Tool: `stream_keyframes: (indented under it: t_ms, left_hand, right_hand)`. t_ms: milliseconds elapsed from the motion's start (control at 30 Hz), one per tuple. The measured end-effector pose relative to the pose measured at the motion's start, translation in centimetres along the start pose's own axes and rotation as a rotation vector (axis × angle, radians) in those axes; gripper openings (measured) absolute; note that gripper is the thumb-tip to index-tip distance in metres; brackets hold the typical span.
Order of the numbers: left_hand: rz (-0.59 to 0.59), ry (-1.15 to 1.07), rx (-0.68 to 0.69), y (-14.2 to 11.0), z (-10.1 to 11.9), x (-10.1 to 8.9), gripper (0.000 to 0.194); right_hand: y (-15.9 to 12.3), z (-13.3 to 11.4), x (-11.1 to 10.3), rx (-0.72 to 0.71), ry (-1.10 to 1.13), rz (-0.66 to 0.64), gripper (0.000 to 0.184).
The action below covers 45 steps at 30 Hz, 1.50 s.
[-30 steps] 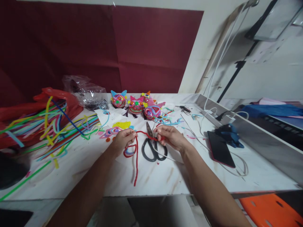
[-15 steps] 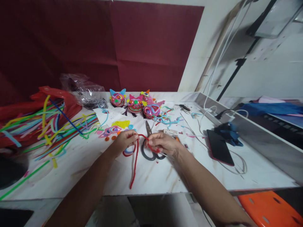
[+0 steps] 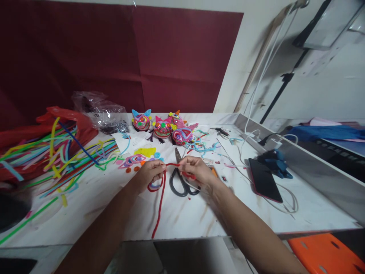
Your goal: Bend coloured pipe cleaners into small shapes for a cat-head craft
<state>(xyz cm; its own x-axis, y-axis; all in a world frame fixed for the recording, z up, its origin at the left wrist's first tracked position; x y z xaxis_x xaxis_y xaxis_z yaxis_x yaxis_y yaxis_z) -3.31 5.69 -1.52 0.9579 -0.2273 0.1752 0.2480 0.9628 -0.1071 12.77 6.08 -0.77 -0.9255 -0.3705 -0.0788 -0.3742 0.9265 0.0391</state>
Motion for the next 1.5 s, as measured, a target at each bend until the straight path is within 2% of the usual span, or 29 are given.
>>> stream_keyframes:
  t_ms: [67,167,267,333,400,467,500,567,633,733,833,1067,1200,1267,1333,1400,1433,1500]
  left_hand:
    - [-0.002,-0.031,-0.041,-0.1,-0.2,0.1,0.029]
    - [-0.051,-0.089,-0.099,-0.3,-0.4,0.5,0.026]
    - [-0.094,-0.165,-0.124,-0.5,-0.6,0.9,0.024]
    - [-0.119,-0.204,-0.149,-0.7,-0.8,1.3,0.024]
    - [-0.152,-0.213,-0.168,-0.9,-0.9,1.7,0.024]
    - [-0.159,-0.186,-0.154,-1.1,-0.8,1.8,0.024]
    - [-0.153,-0.161,-0.139,-1.1,-0.7,1.7,0.024]
    - [-0.144,-0.105,-0.111,-1.1,-0.5,1.6,0.025]
    - [-0.169,-0.059,-0.099,-1.2,-0.4,1.7,0.026]
    - [-0.224,0.002,-0.091,-1.4,-0.3,2.1,0.028]
    - [-0.243,0.042,-0.09,-1.7,-0.2,2.5,0.028]
    - [-0.304,0.084,-0.114,-2.0,-0.5,3.1,0.031]
    - [-0.278,0.103,-0.144,-2.0,-0.6,3.0,0.027]
    - [-0.247,0.105,-0.158,-2.1,-0.7,2.8,0.023]
    - [-0.232,0.099,-0.176,-2.1,-0.8,2.8,0.021]
    - [-0.233,0.081,-0.185,-2.0,-0.9,2.9,0.021]
    - [-0.23,0.071,-0.183,-1.9,-1.0,2.9,0.021]
    - [-0.225,0.056,-0.172,-1.8,-1.0,2.8,0.021]
  right_hand:
    - [-0.4,-1.7,-0.9,-0.198,-0.357,0.143,0.004]
    - [-1.9,-4.8,-0.2,-0.553,-1.019,0.288,0.013]
    - [-3.2,-5.8,1.8,-0.82,-1.573,0.291,0.024]
    - [-3.5,-5.6,2.6,-0.885,-1.723,0.232,0.026]
    - [-3.4,-5.4,2.2,-0.803,-1.667,0.203,0.023]
    - [-2.9,-5.0,0.9,-0.583,-1.406,0.203,0.017]
    - [-2.6,-4.4,0.0,-0.441,-1.202,0.186,0.012]
    - [-2.4,-2.5,-0.9,-0.153,-0.724,0.069,0.004]
    - [-2.8,-0.8,-0.5,0.065,-0.317,-0.095,0.012]
    - [-3.9,0.2,-0.1,0.223,0.002,-0.194,0.022]
    - [-4.7,0.9,0.0,0.278,0.114,-0.202,0.025]
    - [-5.8,2.0,1.6,0.289,0.147,-0.3,0.017]
    - [-5.9,2.1,1.4,0.286,-0.076,-0.293,0.017]
    - [-5.7,1.1,0.5,0.164,-0.349,-0.204,0.014]
    - [-5.7,-1.1,-0.6,-0.061,-0.695,-0.02,0.01]
    - [-6.3,-3.1,-1.2,-0.259,-0.959,0.142,0.016]
    - [-6.5,-3.5,-1.3,-0.3,-1.019,0.168,0.018]
    - [-6.4,-2.9,-1.4,-0.247,-0.972,0.087,0.019]
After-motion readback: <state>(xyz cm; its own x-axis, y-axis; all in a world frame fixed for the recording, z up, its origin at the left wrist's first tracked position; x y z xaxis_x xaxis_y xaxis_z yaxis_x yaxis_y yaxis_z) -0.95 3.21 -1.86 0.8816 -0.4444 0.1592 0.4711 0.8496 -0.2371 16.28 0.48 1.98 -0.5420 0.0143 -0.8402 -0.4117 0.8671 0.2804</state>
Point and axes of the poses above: each hand's wrist, its own y-axis towards the middle knuckle, its own x-axis out of the palm, z = x × y, the point moved 7 cm from there along y, towards the middle knuckle, and after that the axes turned 14 degrees about -y, right-handed, at the moved point
